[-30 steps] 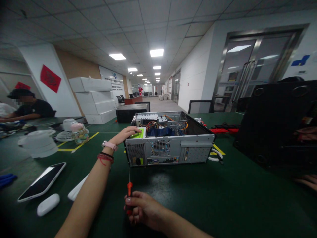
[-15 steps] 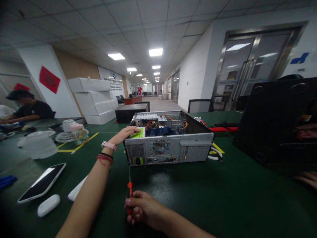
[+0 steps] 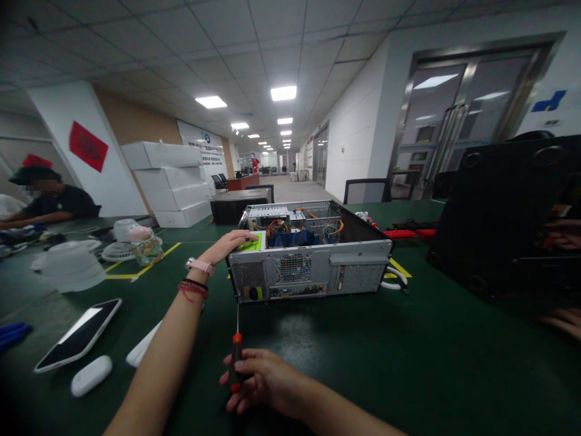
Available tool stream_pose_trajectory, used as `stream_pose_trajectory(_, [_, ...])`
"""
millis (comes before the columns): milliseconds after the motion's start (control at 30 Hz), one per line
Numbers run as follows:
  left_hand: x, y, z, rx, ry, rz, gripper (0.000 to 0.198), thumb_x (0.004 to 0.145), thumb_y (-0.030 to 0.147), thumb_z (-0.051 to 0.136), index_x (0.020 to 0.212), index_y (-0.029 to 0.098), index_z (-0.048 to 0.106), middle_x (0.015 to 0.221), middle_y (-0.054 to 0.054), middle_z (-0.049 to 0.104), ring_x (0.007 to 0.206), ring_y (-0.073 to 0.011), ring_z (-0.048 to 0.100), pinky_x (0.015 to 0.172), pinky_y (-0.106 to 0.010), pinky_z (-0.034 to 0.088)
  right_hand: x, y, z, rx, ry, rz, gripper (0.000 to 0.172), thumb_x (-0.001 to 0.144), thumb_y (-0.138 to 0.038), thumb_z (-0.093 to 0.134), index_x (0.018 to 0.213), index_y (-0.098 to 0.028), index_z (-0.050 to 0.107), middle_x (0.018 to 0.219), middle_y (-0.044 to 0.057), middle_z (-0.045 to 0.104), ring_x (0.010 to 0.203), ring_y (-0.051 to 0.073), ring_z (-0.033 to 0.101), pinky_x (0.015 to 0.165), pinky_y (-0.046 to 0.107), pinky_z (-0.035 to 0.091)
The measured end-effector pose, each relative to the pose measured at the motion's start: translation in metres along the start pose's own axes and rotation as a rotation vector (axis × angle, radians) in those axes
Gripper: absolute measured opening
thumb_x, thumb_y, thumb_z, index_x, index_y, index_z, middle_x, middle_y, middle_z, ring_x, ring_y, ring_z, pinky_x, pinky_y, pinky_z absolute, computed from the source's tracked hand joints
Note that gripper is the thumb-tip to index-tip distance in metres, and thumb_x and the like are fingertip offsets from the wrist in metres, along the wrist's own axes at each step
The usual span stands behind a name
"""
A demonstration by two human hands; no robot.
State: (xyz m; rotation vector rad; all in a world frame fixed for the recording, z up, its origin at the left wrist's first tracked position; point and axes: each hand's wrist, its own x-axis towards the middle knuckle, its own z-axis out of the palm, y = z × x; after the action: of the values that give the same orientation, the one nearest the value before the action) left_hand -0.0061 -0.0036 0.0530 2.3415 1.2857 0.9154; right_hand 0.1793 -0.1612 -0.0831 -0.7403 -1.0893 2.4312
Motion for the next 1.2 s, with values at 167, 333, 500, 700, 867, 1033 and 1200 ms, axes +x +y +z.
stream_pose_trajectory(167, [-0.0005,0.0018,-0.0004,-0.001,0.001,0.010,0.041,0.079,0.035,0.037,0.100,0.018,0.068,0.117,-0.004,0.063,0.117,-0.0216,0.048,0.107,-0.033,0.029,0.0046,0.0031,-0.0018,-0.015,0.072,0.003,0.053,0.056,-0.029,0.074,0.098,-0.015,0.045,0.074,-0.002,0.063,0.051,0.011,0.063,0.050,0.022,0.042])
stream_pose_trajectory(333, [-0.0004,0.0027,-0.0008,-0.007,0.007,-0.003,0.043,0.078,0.035,0.037,0.100,0.015,0.068,0.119,-0.007,0.062,0.118,-0.0227,0.048,0.106,-0.034,0.030,0.0064,0.0053,-0.0041,-0.019,0.079,0.006,0.053,0.056,-0.027,0.073,0.096,-0.017,0.039,0.062,-0.006,0.059,0.050,0.011,0.062,0.051,0.021,0.041])
stream_pose_trajectory(500, [0.0006,0.0004,-0.0009,-0.007,0.008,0.005,0.042,0.079,0.035,0.037,0.100,0.016,0.068,0.117,-0.005,0.063,0.116,-0.0217,0.049,0.106,-0.034,0.030,0.0065,0.0070,-0.0057,0.014,-0.011,-0.022,0.047,0.060,-0.024,0.071,0.096,-0.017,0.042,0.082,0.000,0.061,0.059,0.015,0.067,0.057,0.025,0.044])
stream_pose_trajectory(700, [0.0009,-0.0024,0.0002,-0.010,0.015,0.005,0.041,0.080,0.035,0.037,0.101,0.017,0.068,0.118,-0.004,0.062,0.115,-0.0209,0.049,0.106,-0.034,0.030,0.0055,0.0052,-0.0057,0.018,-0.053,-0.025,0.048,0.063,-0.025,0.069,0.103,-0.016,0.044,0.092,0.003,0.060,0.064,0.017,0.068,0.060,0.026,0.046])
stream_pose_trajectory(867, [-0.0002,-0.0004,-0.0006,0.000,0.009,0.010,0.042,0.080,0.034,0.037,0.101,0.017,0.068,0.119,-0.005,0.062,0.116,-0.0218,0.049,0.106,-0.035,0.030,0.0045,0.0037,-0.0047,0.001,-0.029,-0.025,0.048,0.063,-0.025,0.069,0.102,-0.016,0.045,0.089,0.002,0.061,0.061,0.016,0.067,0.058,0.026,0.046])
stream_pose_trajectory(1033, [-0.0007,0.0030,-0.0015,0.010,0.003,0.005,0.042,0.080,0.034,0.036,0.101,0.018,0.068,0.118,-0.004,0.063,0.116,-0.0223,0.048,0.107,-0.035,0.030,0.0044,0.0040,-0.0041,-0.013,-0.029,-0.017,0.049,0.061,-0.028,0.073,0.098,-0.016,0.043,0.083,0.000,0.061,0.061,0.015,0.067,0.057,0.024,0.046])
stream_pose_trajectory(1200, [-0.0013,0.0070,-0.0020,0.013,-0.001,-0.002,0.042,0.080,0.033,0.036,0.101,0.016,0.068,0.117,-0.005,0.063,0.116,-0.0226,0.049,0.107,-0.034,0.030,0.0057,0.0066,-0.0048,-0.054,0.015,-0.020,0.053,0.058,-0.031,0.074,0.096,-0.017,0.039,0.075,-0.002,0.060,0.054,0.013,0.064,0.052,0.023,0.045])
